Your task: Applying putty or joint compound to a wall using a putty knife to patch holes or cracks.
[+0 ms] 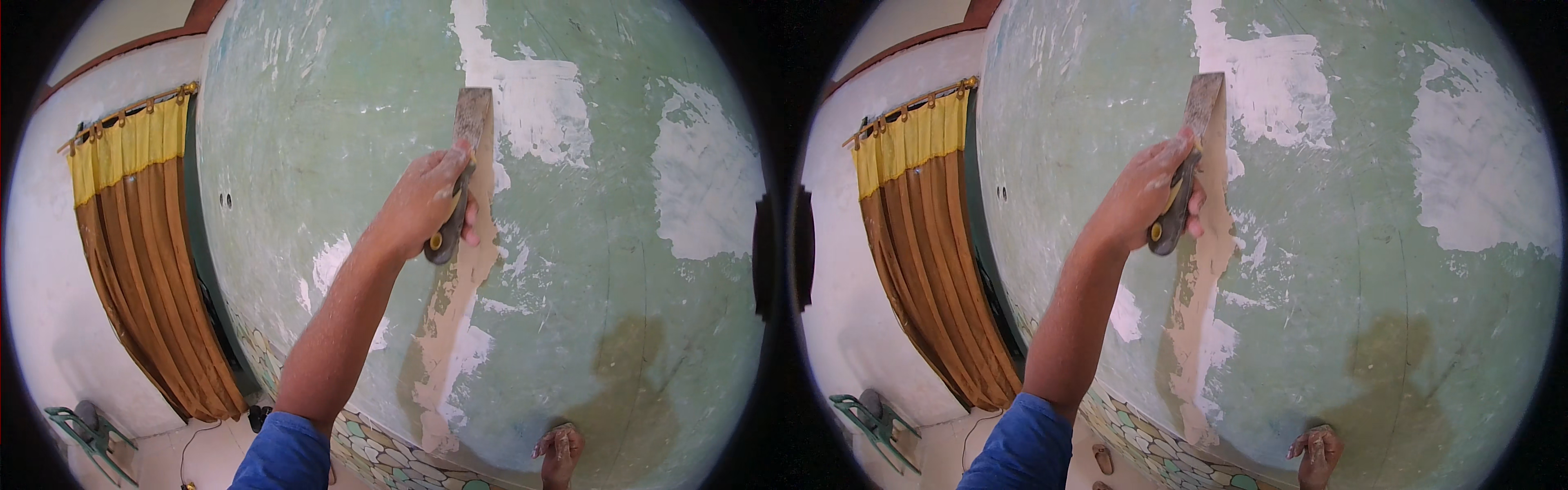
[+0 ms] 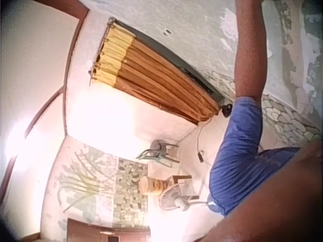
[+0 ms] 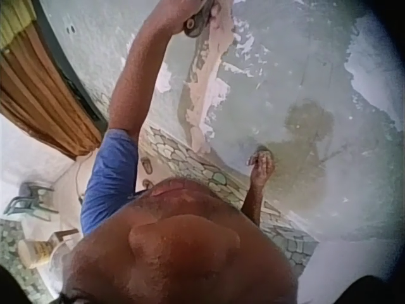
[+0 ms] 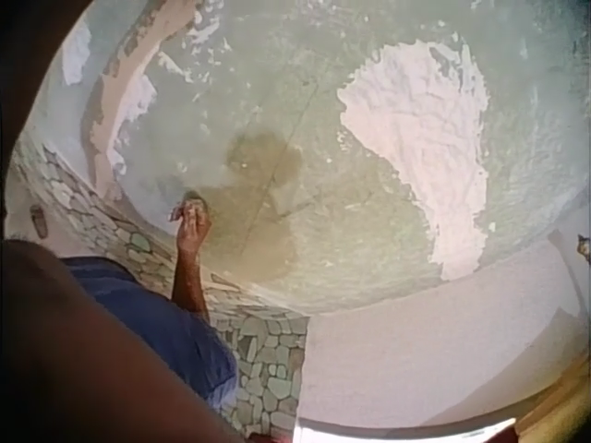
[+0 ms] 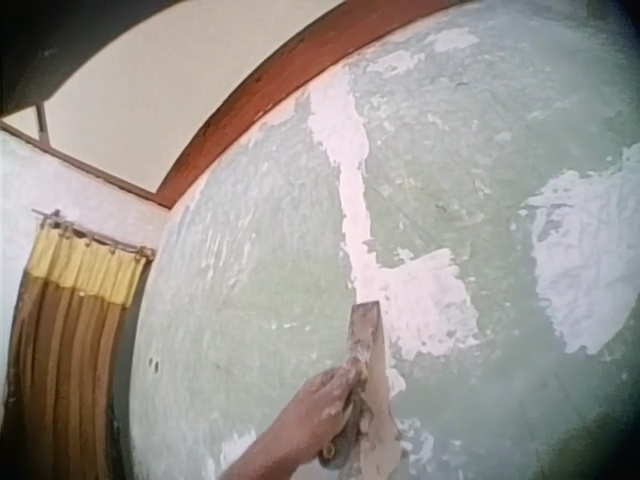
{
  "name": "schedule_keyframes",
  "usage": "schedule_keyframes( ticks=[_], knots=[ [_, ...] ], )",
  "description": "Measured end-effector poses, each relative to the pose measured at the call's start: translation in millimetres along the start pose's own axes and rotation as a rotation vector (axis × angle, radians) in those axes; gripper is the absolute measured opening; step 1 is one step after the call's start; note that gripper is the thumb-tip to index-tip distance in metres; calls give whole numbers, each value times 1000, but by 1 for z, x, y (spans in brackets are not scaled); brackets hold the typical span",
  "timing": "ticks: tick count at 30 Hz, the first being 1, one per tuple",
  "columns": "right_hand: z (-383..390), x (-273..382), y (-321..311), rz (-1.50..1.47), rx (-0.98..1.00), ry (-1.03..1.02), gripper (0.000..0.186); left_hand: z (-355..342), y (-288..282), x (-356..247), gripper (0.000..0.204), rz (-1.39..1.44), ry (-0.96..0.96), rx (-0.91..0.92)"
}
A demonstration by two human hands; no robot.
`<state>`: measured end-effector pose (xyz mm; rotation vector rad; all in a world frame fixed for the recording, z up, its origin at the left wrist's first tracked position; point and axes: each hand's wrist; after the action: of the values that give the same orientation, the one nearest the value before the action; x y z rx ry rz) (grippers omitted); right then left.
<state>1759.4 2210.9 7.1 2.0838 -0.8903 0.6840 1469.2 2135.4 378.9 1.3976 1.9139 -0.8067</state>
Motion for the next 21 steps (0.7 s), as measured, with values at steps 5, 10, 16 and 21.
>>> schedule_keyframes(
  ticks=[5, 10, 16, 21],
  knots=[
    [2, 15, 10, 104, -4, -7, 12, -31, -1, -31, 40, -39, 76, 11],
    [2, 21, 15, 99, 16, -37, 11, -71, -5, -70, 36, -46, 108, 2],
    [7, 4, 3, 42, -46, -16, 13, -93, -14, -115, 32, -57, 97, 5],
    [8, -11, -8, 110, -100, 0, 14, -80, -9, -117, 34, -120, 49, -8]
  ],
)
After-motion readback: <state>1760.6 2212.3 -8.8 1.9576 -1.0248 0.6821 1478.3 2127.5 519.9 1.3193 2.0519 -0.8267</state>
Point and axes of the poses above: each hand's wrist, its own z-axis away from the middle knuckle, its own y-axis out of the palm, x = y × z
